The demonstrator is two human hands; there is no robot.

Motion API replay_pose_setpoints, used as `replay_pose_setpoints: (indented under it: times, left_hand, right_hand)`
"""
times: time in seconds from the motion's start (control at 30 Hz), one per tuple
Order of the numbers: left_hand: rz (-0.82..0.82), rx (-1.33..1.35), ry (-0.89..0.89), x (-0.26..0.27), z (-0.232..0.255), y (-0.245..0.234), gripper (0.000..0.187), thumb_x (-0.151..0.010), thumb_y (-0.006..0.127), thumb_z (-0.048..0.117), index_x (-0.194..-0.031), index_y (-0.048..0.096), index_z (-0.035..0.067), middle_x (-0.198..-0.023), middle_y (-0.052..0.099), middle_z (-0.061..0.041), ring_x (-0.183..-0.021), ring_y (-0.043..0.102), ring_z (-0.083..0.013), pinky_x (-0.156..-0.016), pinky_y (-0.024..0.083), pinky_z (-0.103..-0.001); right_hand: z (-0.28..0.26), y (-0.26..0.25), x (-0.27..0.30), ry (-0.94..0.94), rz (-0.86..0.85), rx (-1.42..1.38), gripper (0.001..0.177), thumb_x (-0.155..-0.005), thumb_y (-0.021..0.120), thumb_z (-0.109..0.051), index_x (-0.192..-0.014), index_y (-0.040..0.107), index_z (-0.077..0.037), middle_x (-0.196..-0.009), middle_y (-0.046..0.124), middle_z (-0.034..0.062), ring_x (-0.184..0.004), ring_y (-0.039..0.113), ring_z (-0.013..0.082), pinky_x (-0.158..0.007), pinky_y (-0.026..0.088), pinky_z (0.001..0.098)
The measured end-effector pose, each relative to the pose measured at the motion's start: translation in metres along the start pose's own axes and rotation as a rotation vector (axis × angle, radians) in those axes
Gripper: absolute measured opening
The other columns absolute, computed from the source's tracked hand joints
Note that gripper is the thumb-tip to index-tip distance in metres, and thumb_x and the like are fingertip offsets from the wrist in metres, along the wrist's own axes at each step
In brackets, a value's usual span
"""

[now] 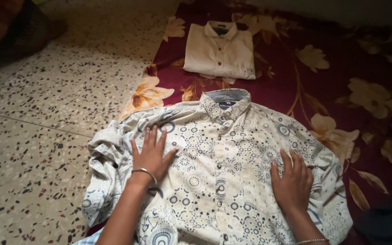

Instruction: The person unfolds a patterned shirt on a floral bedspread, smooths it out, and buttons it up. They then fold the shirt in half and smooth the fabric again.

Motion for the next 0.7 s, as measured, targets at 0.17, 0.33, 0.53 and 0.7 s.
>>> replay_pose_setpoints:
  times: [0.17, 0.33, 0.53, 0.7]
  left_hand:
    - [-0.26, -0.026, 0.172, 0.036, 0.046, 0.018, 0.096, -0.089, 0.053, 0.074, -0.163, 0.009, 0.031, -0.172, -0.008, -0.009, -0.159, -0.004, -0.0279, -0.121, 0.001, -0.069]
    - [-0.587, -0.082, 0.231, 0.105, 0.054, 0.025, 0.139, -0.058, 0.087, 0.07, -0.164, 0.0, 0.042, -0.173, -0.018, -0.01, -0.159, -0.013, -0.0345, -0.119, 0.001, -0.073]
    - [-0.662, -0.145, 0.045, 0.141, 0.002, 0.045, 0.143, -0.056, 0.097, 0.043, -0.161, 0.0, 0.056, -0.173, -0.021, -0.006, -0.16, -0.014, -0.0312, -0.118, -0.002, -0.076]
    - [-0.617, -0.156, 0.078, 0.144, -0.004, 0.054, 0.127, -0.067, 0.09, 0.035, -0.161, 0.007, 0.056, -0.173, -0.018, -0.007, -0.159, -0.014, -0.0335, -0.114, -0.004, -0.082]
  right_hand:
    - [-0.001, -0.003, 0.004, -0.036, 0.055, -0.032, 0.055, -0.099, 0.052, -0.044, -0.147, 0.053, -0.017, -0.153, 0.049, 0.0143, -0.148, 0.037, 0.0314, -0.119, 0.025, 0.0527]
    - [0.003, 0.008, -0.002, -0.063, -0.004, 0.086, 0.061, -0.098, 0.05, -0.048, -0.152, 0.046, -0.02, -0.156, 0.044, 0.0133, -0.147, 0.037, 0.0331, -0.116, 0.027, 0.0552]
    - [0.017, -0.004, -0.008, -0.058, -0.295, 0.041, 0.067, -0.102, 0.041, -0.057, -0.16, 0.029, -0.026, -0.164, 0.025, 0.0145, -0.148, 0.026, 0.0384, -0.116, 0.02, 0.0557]
    - [0.072, -0.027, -0.018, 0.105, -0.411, 0.186, 0.076, -0.098, 0.05, -0.061, -0.16, 0.033, -0.022, -0.166, 0.03, 0.0117, -0.154, 0.029, 0.0309, -0.125, 0.022, 0.0544]
Point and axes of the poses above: each hand's wrist, its own x-axis away from the middle knuckle, its own y-axis out of the palm, z = x × y, the point moved 8 cm from there along -x, towards the middle knuckle
